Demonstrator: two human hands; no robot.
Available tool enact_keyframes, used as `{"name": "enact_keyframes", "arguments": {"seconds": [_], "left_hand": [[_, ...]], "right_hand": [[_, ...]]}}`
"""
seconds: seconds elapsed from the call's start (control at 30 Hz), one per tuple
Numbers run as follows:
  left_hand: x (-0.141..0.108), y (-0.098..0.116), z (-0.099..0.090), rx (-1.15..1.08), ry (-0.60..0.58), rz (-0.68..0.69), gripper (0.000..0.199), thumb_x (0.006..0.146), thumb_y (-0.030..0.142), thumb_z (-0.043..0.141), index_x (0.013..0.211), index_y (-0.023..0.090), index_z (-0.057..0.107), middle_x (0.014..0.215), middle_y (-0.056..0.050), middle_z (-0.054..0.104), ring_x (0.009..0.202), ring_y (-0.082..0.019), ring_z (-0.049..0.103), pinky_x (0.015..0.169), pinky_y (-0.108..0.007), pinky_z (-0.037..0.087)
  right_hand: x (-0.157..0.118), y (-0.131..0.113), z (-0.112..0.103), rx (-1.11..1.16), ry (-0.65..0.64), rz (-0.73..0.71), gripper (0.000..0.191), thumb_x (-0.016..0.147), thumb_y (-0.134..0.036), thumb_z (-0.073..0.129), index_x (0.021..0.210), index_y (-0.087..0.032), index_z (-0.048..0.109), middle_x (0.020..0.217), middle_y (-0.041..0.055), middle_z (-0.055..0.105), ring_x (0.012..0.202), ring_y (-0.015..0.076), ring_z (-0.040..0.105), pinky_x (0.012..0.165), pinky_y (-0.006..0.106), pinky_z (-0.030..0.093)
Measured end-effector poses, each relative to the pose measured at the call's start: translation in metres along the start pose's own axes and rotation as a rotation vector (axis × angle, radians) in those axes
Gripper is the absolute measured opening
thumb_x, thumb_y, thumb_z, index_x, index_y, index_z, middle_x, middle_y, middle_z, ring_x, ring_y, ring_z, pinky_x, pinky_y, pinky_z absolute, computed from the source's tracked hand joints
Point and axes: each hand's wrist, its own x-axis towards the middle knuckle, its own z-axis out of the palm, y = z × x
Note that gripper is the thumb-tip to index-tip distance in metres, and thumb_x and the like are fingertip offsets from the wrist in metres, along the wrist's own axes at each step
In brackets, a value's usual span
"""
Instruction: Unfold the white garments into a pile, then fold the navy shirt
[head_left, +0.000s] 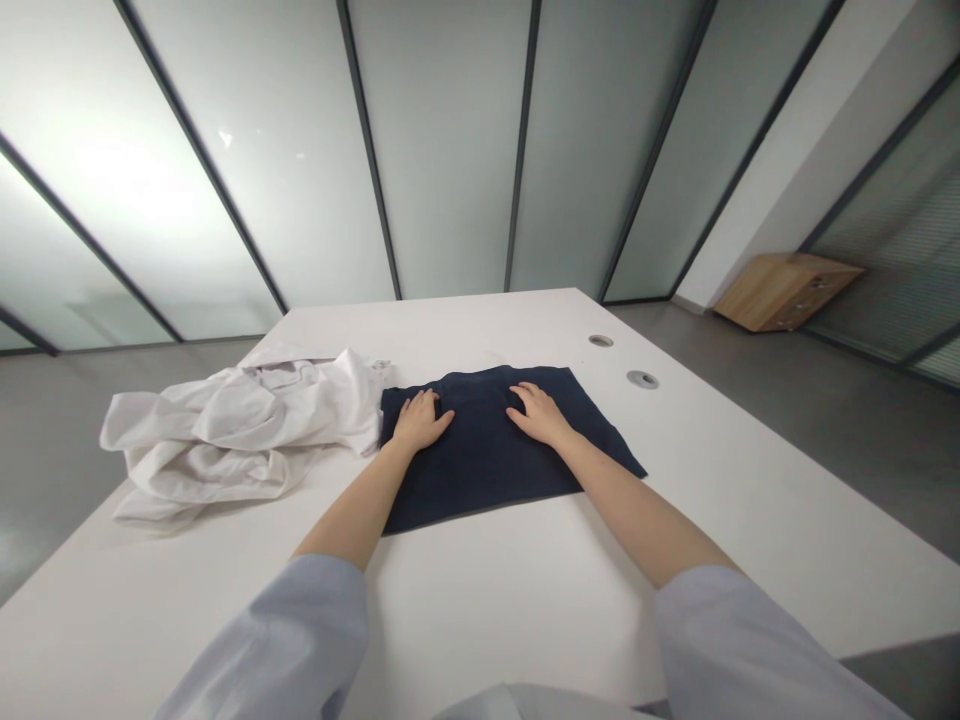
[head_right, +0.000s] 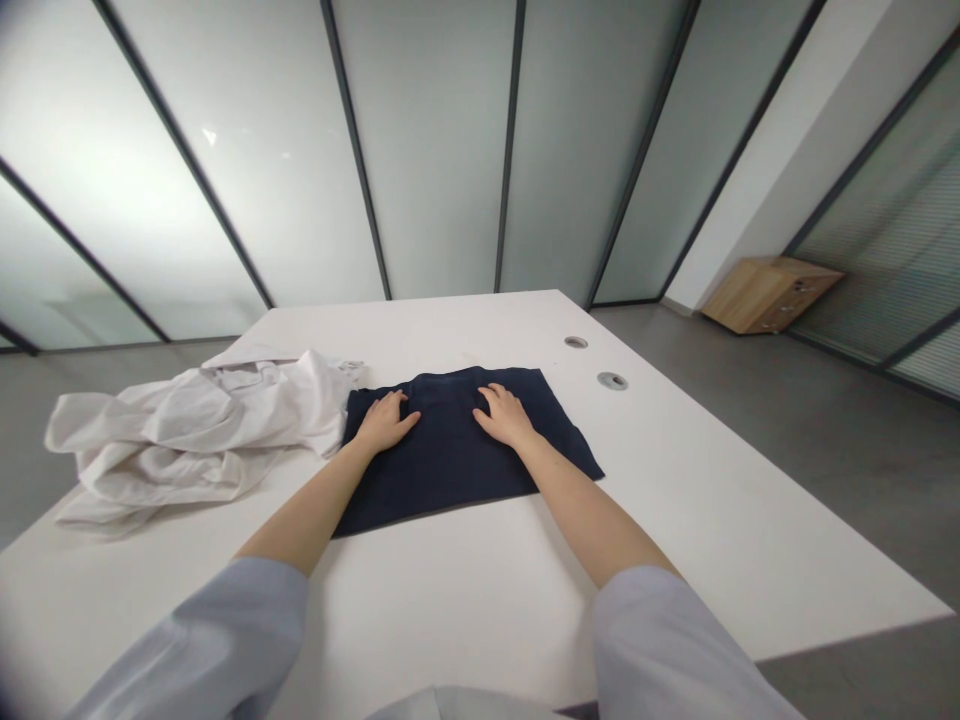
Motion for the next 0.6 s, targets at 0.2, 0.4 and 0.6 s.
{"name": "enact_keyframes", "arguments": {"seconds": [0.2,0.4,0.6], "left_hand": [[0.0002,-0.0012,0.001,-0.012,0.016,0.004,0.046,0.089,0.048,0.045,0.123,0.017,0.047,0.133,-0.015,0.054,0.129,-0.026,0.044,0.112,-0.045,0.025],[-0.0001,-0.0017,0.0004,0.005,0.004,0.022,0.049,0.09,0.048,0.044,0.126,0.016,0.046,0.135,-0.015,0.052,0.131,-0.028,0.042,0.112,-0.046,0.026],[-0.0006,-0.0013,-0.0001,0.024,-0.03,0.012,0.054,0.091,0.049,0.041,0.132,0.015,0.044,0.144,-0.016,0.044,0.137,-0.028,0.034,0.113,-0.047,0.023]], "right_hand": [[0.0,0.0011,0.0011,0.005,0.008,-0.006,0.049,0.09,-0.036,0.049,0.135,-0.017,0.049,0.141,0.0142,0.044,0.126,0.0273,0.044,0.103,0.042,0.035],[-0.0003,-0.0002,-0.0003,0.0,0.006,-0.001,0.049,0.09,-0.036,0.049,0.134,-0.015,0.049,0.142,0.015,0.043,0.125,0.0273,0.045,0.102,0.041,0.037],[0.0002,-0.0005,-0.0008,0.008,-0.008,0.005,0.049,0.09,-0.036,0.048,0.135,-0.015,0.049,0.142,0.0154,0.043,0.126,0.028,0.043,0.102,0.042,0.036]]}}
